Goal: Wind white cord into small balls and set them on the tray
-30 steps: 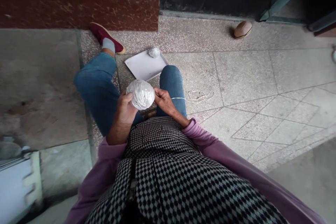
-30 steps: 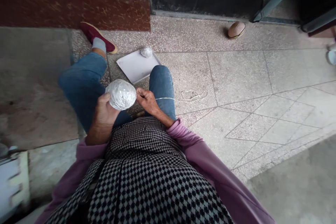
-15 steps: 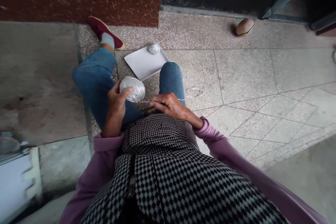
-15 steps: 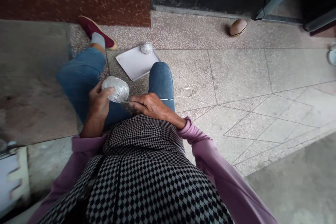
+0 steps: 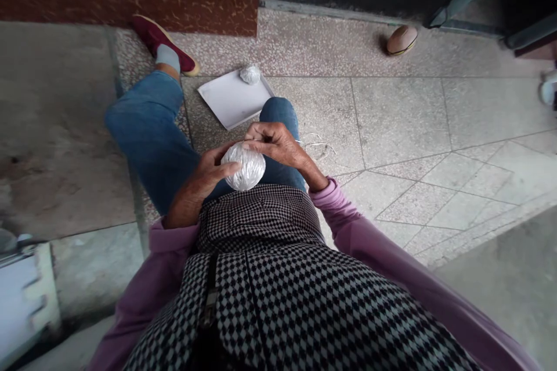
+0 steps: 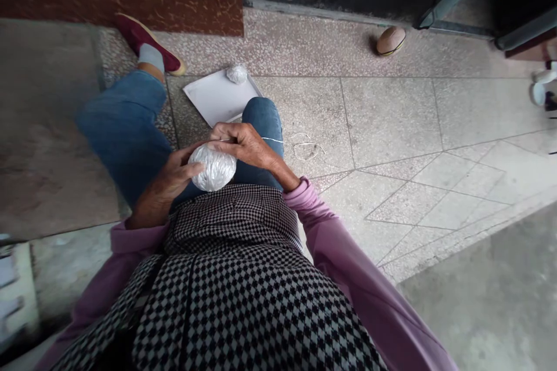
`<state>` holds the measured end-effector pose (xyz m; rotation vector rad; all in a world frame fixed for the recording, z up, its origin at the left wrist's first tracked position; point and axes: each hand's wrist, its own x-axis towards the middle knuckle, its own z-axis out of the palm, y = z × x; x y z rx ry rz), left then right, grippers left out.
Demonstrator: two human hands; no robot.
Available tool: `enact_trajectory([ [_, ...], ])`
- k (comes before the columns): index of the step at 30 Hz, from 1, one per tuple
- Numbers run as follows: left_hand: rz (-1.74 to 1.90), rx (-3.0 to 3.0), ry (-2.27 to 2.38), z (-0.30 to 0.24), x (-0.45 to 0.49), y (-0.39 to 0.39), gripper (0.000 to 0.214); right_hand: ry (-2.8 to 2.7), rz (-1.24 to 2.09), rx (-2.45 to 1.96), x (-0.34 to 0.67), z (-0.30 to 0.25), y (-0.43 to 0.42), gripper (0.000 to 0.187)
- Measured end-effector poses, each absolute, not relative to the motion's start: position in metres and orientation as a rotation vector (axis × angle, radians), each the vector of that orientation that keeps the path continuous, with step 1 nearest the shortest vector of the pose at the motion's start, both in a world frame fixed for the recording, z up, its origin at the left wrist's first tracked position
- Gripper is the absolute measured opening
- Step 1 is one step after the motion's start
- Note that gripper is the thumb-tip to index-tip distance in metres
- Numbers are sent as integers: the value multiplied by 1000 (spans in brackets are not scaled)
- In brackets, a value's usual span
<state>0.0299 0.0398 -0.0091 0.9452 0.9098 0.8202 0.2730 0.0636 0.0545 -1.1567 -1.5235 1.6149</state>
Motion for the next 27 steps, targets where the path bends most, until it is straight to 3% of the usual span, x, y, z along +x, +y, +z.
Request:
enact_trajectory([
  [6,787,939,912,-6,33,42,66,-1512,1661,-1159,280,41,67,58],
  [13,824,849,835,25,35,29,75,-1398,1667,-955,282,2,86,74],
  [23,884,783,867,6,34,31,63,-1107,1643,-1381,254,0,54,67],
  [27,937,766,909,6,40,30,72,-1047,1513,-1430,249,0,49,61],
])
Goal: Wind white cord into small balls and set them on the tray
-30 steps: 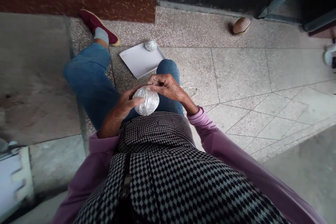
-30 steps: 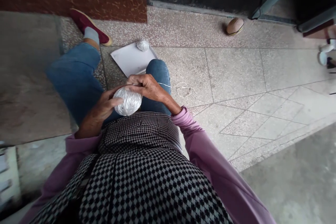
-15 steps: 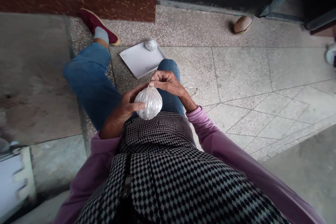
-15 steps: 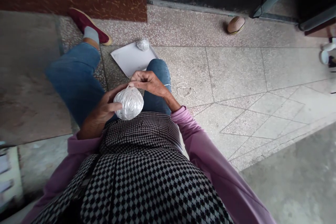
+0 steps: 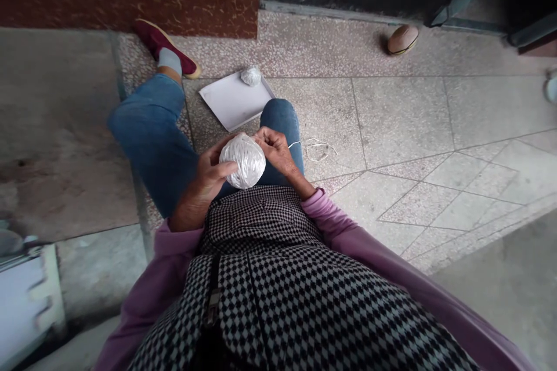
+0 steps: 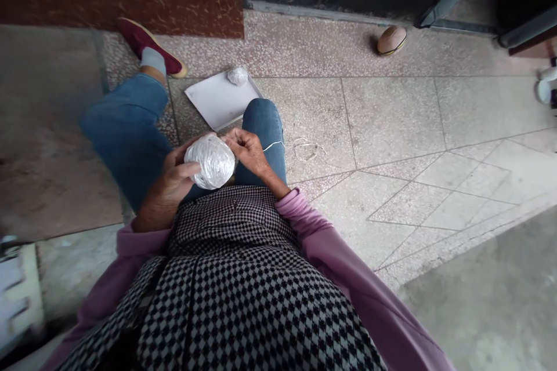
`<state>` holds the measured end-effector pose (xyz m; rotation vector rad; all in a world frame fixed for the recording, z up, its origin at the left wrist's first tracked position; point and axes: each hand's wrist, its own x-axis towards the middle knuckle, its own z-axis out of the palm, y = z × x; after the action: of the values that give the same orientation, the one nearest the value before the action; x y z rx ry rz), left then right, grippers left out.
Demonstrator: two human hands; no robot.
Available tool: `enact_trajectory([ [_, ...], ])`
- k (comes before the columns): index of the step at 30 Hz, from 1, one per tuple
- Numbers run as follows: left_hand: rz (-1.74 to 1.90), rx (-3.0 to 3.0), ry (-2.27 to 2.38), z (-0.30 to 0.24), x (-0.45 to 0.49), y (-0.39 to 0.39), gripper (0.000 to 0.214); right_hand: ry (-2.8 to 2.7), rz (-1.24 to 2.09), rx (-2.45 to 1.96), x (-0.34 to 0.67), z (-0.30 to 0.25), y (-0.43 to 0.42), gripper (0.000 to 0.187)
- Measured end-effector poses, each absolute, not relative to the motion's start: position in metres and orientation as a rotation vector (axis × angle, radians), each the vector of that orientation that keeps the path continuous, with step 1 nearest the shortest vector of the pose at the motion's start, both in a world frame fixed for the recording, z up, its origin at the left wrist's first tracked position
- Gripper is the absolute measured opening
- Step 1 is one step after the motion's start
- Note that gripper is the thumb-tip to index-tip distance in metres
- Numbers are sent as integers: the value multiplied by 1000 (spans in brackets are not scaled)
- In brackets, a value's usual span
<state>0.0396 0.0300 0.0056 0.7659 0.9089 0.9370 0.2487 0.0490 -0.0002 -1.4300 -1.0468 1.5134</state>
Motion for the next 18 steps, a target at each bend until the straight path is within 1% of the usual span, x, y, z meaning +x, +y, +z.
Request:
enact_trajectory([
  [3,996,734,938,6,40,34,75,-1058,1481,-1439,247,-1,44,58],
  [8,1173,683,1012,-2,33,45,68,-1248,1553,-1382,240,-2,22,62],
  [11,1197,695,1057,-10,30,51,65,-1381,1566,-1325,238,1,9,61],
  [14,1233,743,1114,-14,28,56,64,-1458,1599,-1239,239,9,-5,59],
  [18,1250,856,1208,-20,19,59,68,-1514,1688,-1157,248,31,-20,60],
])
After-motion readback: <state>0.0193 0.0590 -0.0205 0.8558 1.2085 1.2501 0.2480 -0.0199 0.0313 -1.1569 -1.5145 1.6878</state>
